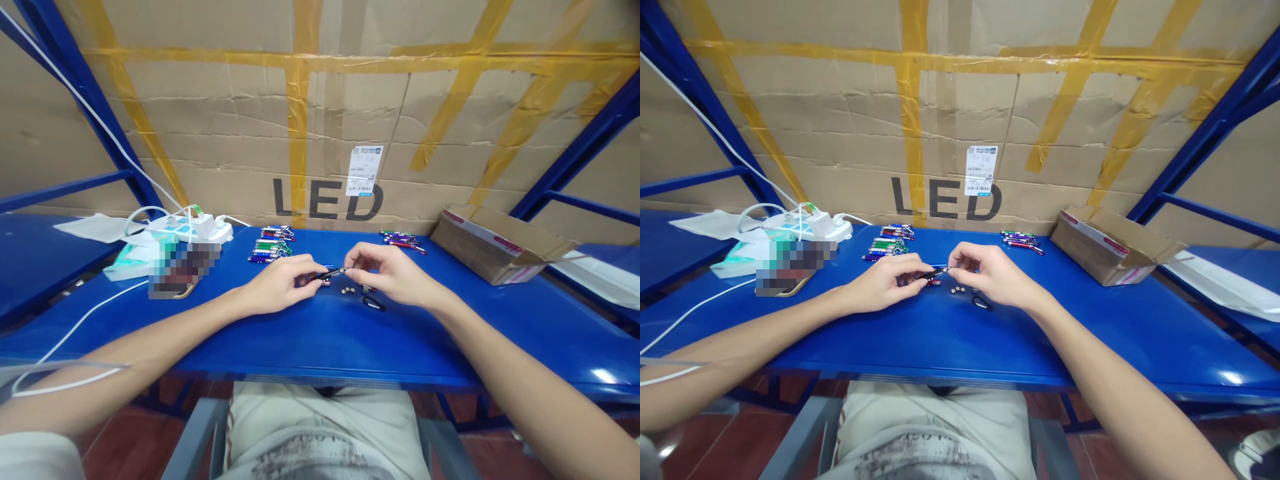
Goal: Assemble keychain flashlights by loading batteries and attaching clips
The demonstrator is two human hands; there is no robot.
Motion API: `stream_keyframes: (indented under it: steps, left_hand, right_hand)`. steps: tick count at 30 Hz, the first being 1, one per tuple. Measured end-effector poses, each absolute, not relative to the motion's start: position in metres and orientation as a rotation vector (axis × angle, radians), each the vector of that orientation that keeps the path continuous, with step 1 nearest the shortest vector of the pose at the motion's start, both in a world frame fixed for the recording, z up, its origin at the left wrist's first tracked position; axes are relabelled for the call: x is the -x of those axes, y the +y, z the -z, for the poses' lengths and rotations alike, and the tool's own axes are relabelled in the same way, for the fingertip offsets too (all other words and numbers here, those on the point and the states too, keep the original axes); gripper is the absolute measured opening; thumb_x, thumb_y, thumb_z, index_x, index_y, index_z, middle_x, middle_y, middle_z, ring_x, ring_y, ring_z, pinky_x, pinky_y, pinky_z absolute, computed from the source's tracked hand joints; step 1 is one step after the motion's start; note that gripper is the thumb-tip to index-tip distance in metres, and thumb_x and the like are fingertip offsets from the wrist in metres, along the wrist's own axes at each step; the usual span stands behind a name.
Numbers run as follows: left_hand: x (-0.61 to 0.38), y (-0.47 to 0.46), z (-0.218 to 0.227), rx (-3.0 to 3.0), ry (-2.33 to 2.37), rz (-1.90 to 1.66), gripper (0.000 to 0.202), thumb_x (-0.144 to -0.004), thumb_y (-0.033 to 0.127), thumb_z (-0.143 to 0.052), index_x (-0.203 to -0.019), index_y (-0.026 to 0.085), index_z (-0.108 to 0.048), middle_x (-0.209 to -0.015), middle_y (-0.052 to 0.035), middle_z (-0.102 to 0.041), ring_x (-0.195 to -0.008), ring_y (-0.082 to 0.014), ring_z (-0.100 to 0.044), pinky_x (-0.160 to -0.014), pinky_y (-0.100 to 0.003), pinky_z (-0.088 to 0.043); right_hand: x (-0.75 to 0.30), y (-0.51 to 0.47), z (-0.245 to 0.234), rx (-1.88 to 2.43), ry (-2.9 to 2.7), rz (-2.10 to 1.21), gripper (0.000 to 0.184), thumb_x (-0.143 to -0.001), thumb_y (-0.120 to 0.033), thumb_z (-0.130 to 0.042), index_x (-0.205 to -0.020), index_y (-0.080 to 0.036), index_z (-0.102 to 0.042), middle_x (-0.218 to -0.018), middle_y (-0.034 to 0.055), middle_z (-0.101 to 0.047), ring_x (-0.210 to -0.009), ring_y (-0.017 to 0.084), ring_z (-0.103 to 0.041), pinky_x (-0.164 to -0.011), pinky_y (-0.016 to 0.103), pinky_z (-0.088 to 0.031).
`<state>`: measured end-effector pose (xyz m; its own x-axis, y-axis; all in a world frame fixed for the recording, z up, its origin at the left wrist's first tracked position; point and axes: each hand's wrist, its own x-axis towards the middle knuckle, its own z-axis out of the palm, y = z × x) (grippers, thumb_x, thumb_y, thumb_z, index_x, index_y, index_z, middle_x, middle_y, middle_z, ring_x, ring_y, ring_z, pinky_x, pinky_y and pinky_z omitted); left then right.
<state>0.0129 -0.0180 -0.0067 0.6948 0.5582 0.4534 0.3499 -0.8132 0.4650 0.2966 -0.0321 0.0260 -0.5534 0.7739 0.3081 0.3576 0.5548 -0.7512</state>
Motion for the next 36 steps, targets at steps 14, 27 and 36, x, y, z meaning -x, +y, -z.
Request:
stream_keyframes:
  steps: [14,27,36]
  left_hand:
    - [-0.013,-0.016,0.007,-2.624,0.690,-0.889,0.028,-0.114,0.033,-0.058,-0.127,0.019,-0.077,-0.105,-0.0061,-0.072,-0.094,-0.0181,-0.071,-0.087,-0.029,-0.052]
    - [-0.014,-0.018,0.007,-2.579,0.727,-0.941,0.023,-0.112,0.036,-0.062,-0.115,0.018,-0.076,-0.103,-0.0052,-0.074,-0.089,-0.0177,-0.069,-0.082,-0.029,-0.051]
    - [-0.012,-0.016,0.009,-2.582,0.728,-0.977,0.022,-0.111,0.037,-0.064,-0.113,0.018,-0.075,-0.101,-0.0049,-0.072,-0.085,-0.0170,-0.066,-0.080,-0.029,-0.050]
  right_hand:
    - [-0.300,-0.032,-0.026,0.898,-2.261,-0.777,0.026,-0.106,-0.046,-0.066,-0.104,-0.021,-0.070,-0.088,0.0019,-0.071,-0.075,0.017,-0.061,-0.071,0.030,-0.049]
    - [-0.291,-0.033,-0.018,0.886,-2.227,-0.728,0.024,-0.106,-0.043,-0.067,-0.102,-0.020,-0.070,-0.087,0.0014,-0.072,-0.075,0.017,-0.063,-0.073,0.030,-0.049]
    - [-0.285,-0.031,-0.011,0.915,-2.116,-0.808,0.024,-0.102,-0.043,-0.072,-0.099,-0.019,-0.071,-0.082,0.0002,-0.069,-0.071,0.016,-0.059,-0.069,0.029,-0.047]
